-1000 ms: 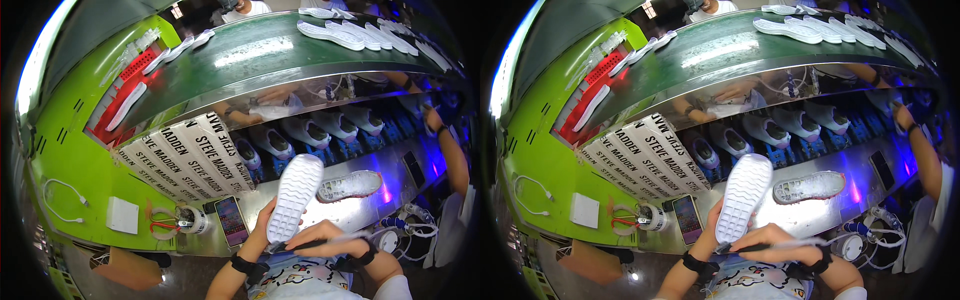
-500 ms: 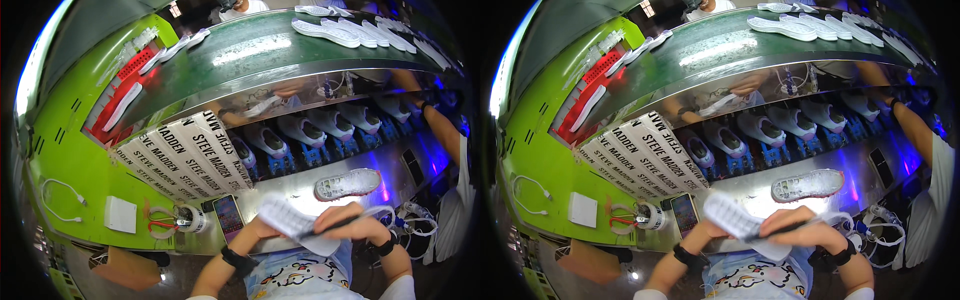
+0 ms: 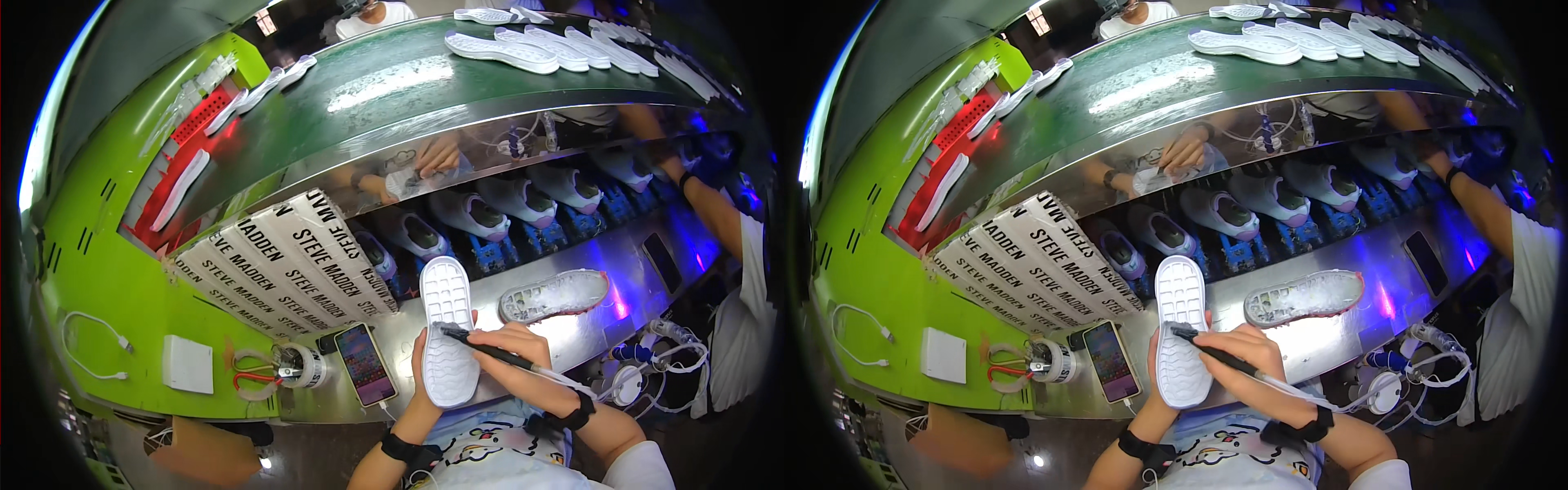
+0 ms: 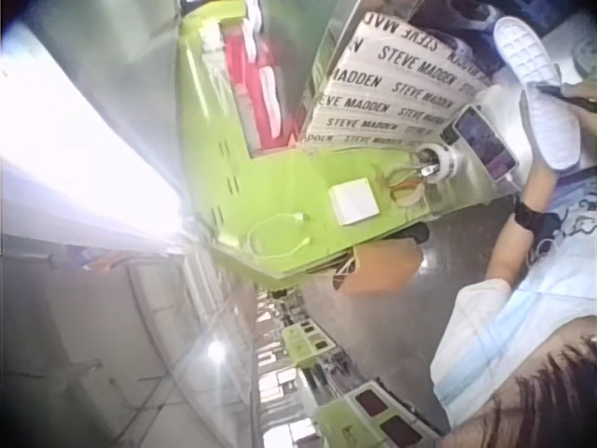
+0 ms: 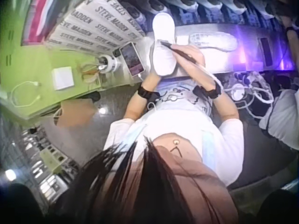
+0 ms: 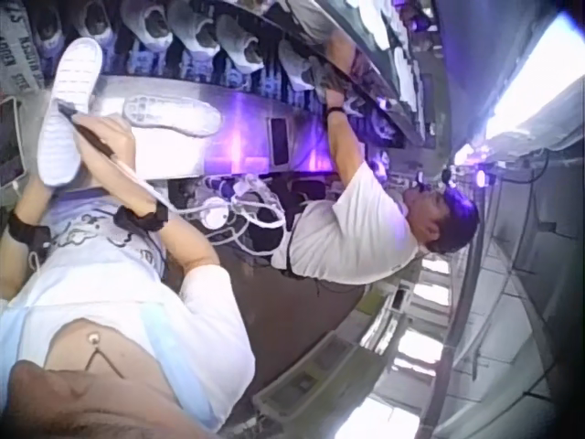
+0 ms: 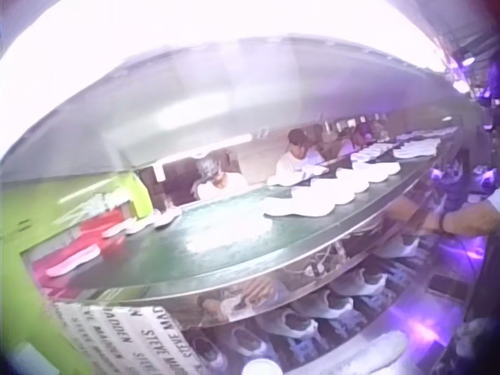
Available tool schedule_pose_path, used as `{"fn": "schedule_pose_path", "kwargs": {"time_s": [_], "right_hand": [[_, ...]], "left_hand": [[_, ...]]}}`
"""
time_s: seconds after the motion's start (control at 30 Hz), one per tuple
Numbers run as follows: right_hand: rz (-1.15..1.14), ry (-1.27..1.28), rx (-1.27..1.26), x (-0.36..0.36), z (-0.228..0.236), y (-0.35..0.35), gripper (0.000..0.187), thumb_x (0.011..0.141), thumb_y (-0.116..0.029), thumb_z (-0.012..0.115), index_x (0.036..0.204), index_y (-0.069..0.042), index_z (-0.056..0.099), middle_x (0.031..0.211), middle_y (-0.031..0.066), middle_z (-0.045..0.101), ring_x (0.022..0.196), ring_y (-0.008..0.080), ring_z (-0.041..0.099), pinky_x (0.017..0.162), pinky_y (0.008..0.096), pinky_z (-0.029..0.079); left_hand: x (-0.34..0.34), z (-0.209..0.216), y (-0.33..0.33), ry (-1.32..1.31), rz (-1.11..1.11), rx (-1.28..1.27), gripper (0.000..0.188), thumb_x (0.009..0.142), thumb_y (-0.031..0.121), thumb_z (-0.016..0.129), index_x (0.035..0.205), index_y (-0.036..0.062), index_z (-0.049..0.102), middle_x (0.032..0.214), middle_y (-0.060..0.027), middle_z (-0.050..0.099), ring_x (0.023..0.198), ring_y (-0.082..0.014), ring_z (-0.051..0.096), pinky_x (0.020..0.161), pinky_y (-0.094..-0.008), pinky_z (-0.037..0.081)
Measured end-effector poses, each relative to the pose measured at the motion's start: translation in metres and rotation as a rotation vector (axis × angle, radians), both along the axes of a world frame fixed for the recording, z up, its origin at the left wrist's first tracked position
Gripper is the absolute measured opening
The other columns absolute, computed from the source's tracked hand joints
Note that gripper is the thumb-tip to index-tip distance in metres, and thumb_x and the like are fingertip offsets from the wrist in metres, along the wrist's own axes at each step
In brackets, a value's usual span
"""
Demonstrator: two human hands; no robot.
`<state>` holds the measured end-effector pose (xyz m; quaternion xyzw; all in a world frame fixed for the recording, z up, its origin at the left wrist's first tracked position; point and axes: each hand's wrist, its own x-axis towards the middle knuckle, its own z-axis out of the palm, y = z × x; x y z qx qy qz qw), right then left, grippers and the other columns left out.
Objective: The person scrubs the white soles of shoes using a brush and a cleaning solution. They repeatedly pick up shoes from a green conveyor belt, scrub the soles, and place them back on the belt. The process is repetitive and focuses on cleaning the bottom of the footwear.
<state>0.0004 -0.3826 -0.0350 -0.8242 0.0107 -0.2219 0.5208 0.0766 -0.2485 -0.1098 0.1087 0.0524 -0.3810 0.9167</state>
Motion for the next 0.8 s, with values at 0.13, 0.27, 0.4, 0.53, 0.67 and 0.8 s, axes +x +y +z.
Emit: {"fn": "schedule_pose_path", "kwargs": {"time_s": [0.13, 0.27, 0.4, 0.53, 0.67, 0.8], "right_hand": [[0.477, 0.364, 0.313, -0.031, -0.004, 0.018, 0.019, 0.087, -0.015, 0.066, 0.099, -0.001, 0.069, 0.086, 0.0076, 0.071, 0.068, 0.0097, 0.064, 0.064, 0.0287, 0.051], [0.438, 0.291, 0.396, -0.014, -0.009, 0.006, 0.024, 0.096, -0.014, 0.052, 0.101, 0.004, 0.067, 0.089, 0.0107, 0.070, 0.073, 0.0140, 0.067, 0.070, 0.0247, 0.055], [0.533, 0.714, 0.698, -0.008, 0.014, -0.017, 0.023, 0.095, -0.013, 0.052, 0.100, 0.002, 0.068, 0.085, 0.0077, 0.070, 0.068, 0.0134, 0.067, 0.070, 0.0251, 0.054], [0.708, 0.610, 0.322, -0.004, 0.028, -0.022, 0.018, 0.092, -0.011, 0.057, 0.098, 0.001, 0.068, 0.088, 0.0084, 0.069, 0.074, 0.0143, 0.067, 0.071, 0.0254, 0.052], [0.688, -0.011, 0.088, -0.004, 0.029, -0.018, 0.016, 0.088, -0.008, 0.060, 0.099, 0.001, 0.068, 0.093, 0.0102, 0.069, 0.083, 0.0189, 0.068, 0.075, 0.0283, 0.053], [0.774, 0.203, -0.096, -0.015, 0.038, -0.029, 0.014, 0.087, -0.008, 0.060, 0.092, 0.004, 0.065, 0.089, 0.0133, 0.067, 0.082, 0.0256, 0.066, 0.071, 0.0319, 0.052]], "left_hand": [[0.012, -0.009, 0.003, 0.049, -0.152, -0.185, 0.073, 0.090, 0.047, 0.047, 0.141, -0.0019, 0.030, 0.124, -0.0228, 0.048, 0.107, -0.0365, 0.052, 0.096, -0.0465, 0.045], [0.027, -0.008, 0.005, -0.053, -0.315, -0.198, 0.072, 0.089, 0.048, 0.045, 0.140, -0.0014, 0.032, 0.119, -0.0254, 0.050, 0.103, -0.0376, 0.053, 0.089, -0.0482, 0.048], [0.034, 0.004, 0.012, -0.181, -0.353, -0.027, 0.078, 0.086, 0.050, 0.043, 0.139, -0.0060, 0.032, 0.130, -0.0249, 0.047, 0.105, -0.0361, 0.055, 0.090, -0.0472, 0.049], [0.044, 0.025, 0.011, -0.217, -0.510, 0.025, 0.065, 0.088, 0.038, 0.043, 0.133, -0.0082, 0.041, 0.126, -0.0253, 0.054, 0.105, -0.0353, 0.061, 0.095, -0.0424, 0.048], [0.054, 0.037, 0.005, -0.085, -0.697, 0.211, 0.049, 0.089, 0.028, 0.045, 0.123, -0.0069, 0.053, 0.115, -0.0222, 0.062, 0.101, -0.0313, 0.064, 0.093, -0.0393, 0.049], [0.044, 0.067, 0.004, -0.408, -0.712, 0.550, 0.045, 0.089, 0.026, 0.053, 0.122, -0.0040, 0.054, 0.112, -0.0168, 0.064, 0.099, -0.0279, 0.064, 0.090, -0.0338, 0.050]]}}
